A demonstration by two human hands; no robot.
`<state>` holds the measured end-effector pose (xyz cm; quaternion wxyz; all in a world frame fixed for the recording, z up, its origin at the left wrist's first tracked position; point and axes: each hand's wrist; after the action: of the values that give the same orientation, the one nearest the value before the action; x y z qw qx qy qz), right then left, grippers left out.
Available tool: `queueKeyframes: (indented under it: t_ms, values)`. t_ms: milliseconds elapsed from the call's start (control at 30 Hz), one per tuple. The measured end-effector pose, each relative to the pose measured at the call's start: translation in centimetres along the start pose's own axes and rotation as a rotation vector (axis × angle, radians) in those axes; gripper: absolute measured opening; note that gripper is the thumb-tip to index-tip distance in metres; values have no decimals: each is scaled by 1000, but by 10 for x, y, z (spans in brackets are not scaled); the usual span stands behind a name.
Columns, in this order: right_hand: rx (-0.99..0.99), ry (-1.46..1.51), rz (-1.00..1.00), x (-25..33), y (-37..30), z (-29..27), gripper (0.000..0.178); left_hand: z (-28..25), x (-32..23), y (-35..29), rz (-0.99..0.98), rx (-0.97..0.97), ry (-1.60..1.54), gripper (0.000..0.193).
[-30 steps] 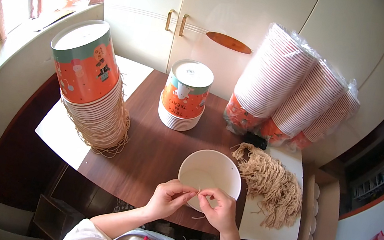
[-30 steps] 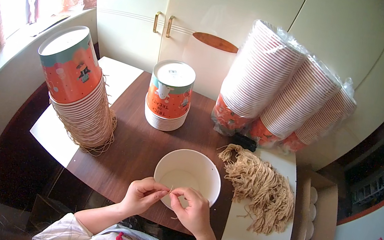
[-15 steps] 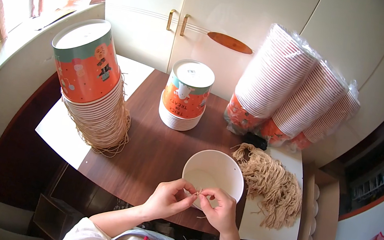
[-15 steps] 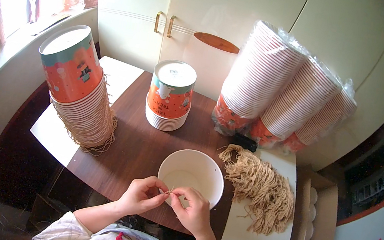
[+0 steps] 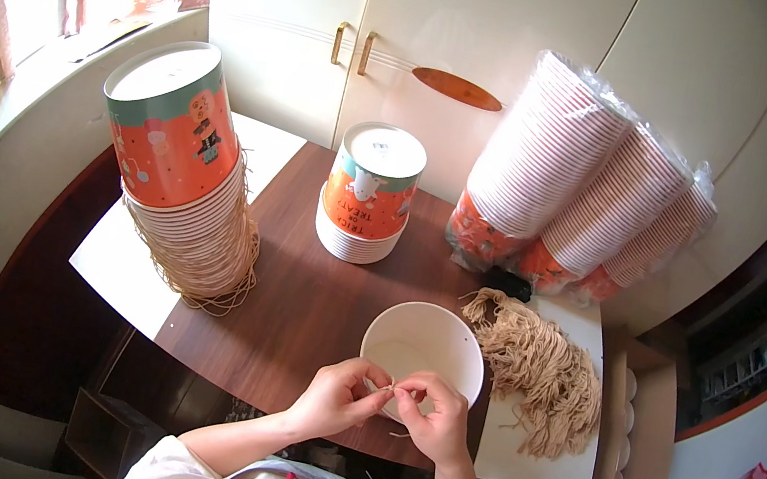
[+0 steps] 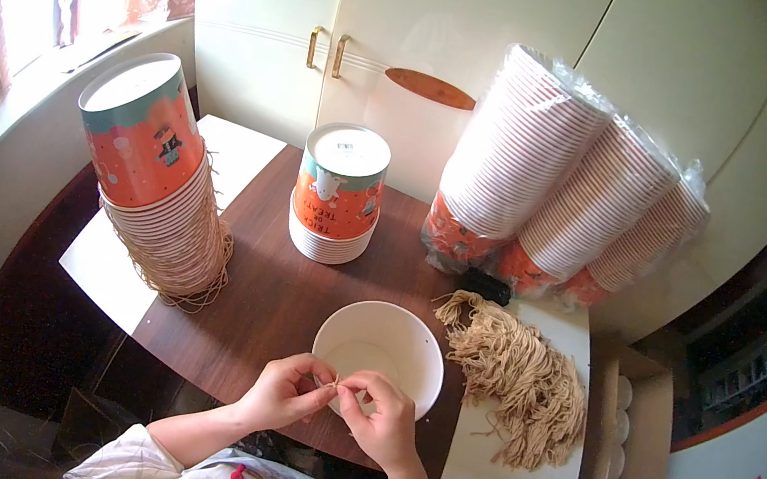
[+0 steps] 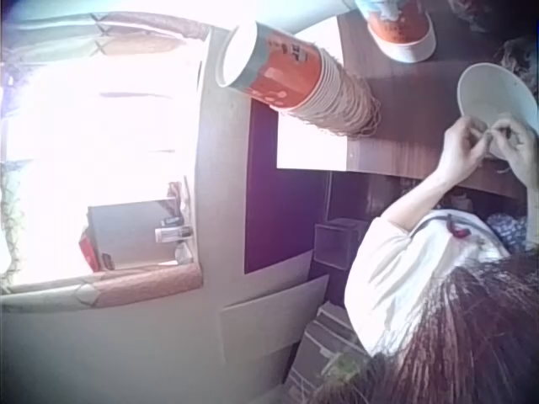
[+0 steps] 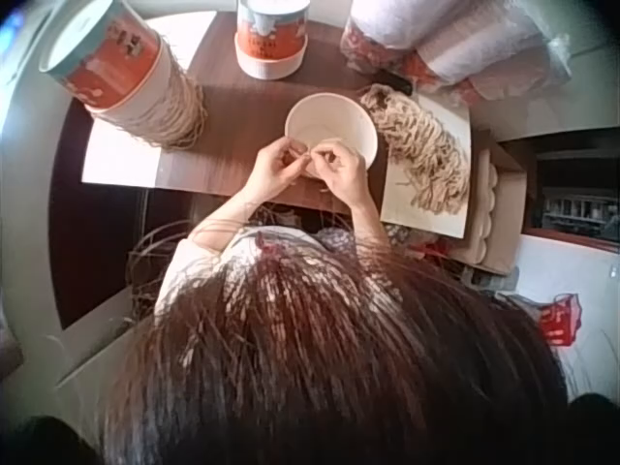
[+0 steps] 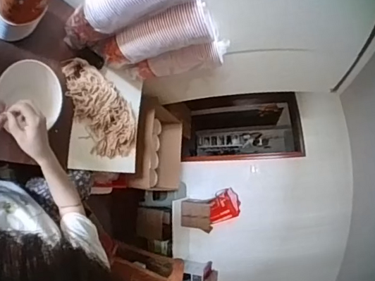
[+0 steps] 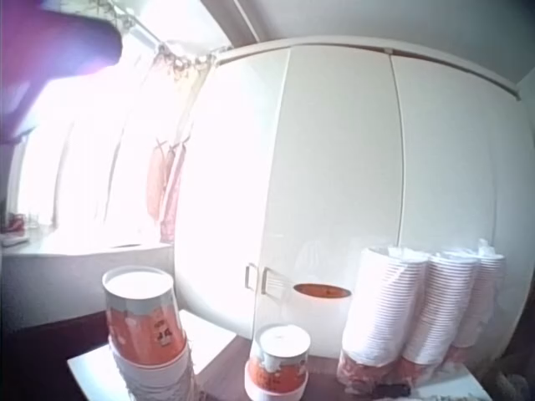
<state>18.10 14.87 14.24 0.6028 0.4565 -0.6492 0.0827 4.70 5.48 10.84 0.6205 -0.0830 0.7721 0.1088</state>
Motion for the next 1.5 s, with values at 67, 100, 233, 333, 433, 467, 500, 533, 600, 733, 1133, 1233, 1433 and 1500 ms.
queueKeyframes:
  t_ms: [67,100,233,333,433,467,500,533,600,733,1133,1233,1433,1500]
  values:
    - [0,60,62,-4,-4,0,7,2,4,2,173,-80,-118,12]
    - [17,167,124,-8,-6,0,7,1,2,2,174,-77,-119,12]
    - [60,460,306,-11,-6,-1,7,-1,-3,2,273,-162,39,7]
    - [109,583,390,-10,-5,-2,6,-3,0,2,276,-148,21,7]
    - [136,564,393,-9,-3,-2,4,-2,4,2,244,-126,-40,7]
    - [135,564,393,-9,-4,-2,4,-1,5,2,219,-122,-84,7]
    - [125,559,390,-10,-5,-2,4,0,6,2,219,-120,-85,7]
    - [115,555,388,-11,-5,-3,3,0,7,2,203,-124,-92,7]
    - [119,539,387,-9,-5,-3,3,0,10,2,186,-131,-99,7]
    - [87,499,371,-8,-6,0,3,0,13,2,183,-133,-65,7]
    - [61,287,283,-10,-7,2,5,-1,7,0,218,-168,23,6]
    - [43,196,258,-8,-8,1,6,-2,0,0,228,-166,94,6]
    - [52,105,194,-1,-6,6,5,-4,0,-3,246,-195,232,5]
    - [54,94,189,0,-6,6,4,-5,0,-2,260,-197,286,5]
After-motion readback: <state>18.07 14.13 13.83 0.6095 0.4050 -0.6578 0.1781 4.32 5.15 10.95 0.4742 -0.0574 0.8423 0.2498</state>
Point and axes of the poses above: each hand's wrist, its own y-axis towards the middle knuckle, its own z-axis out of the palm, x = y × z, and after that the axes turned 14 degrees about y, right-handed
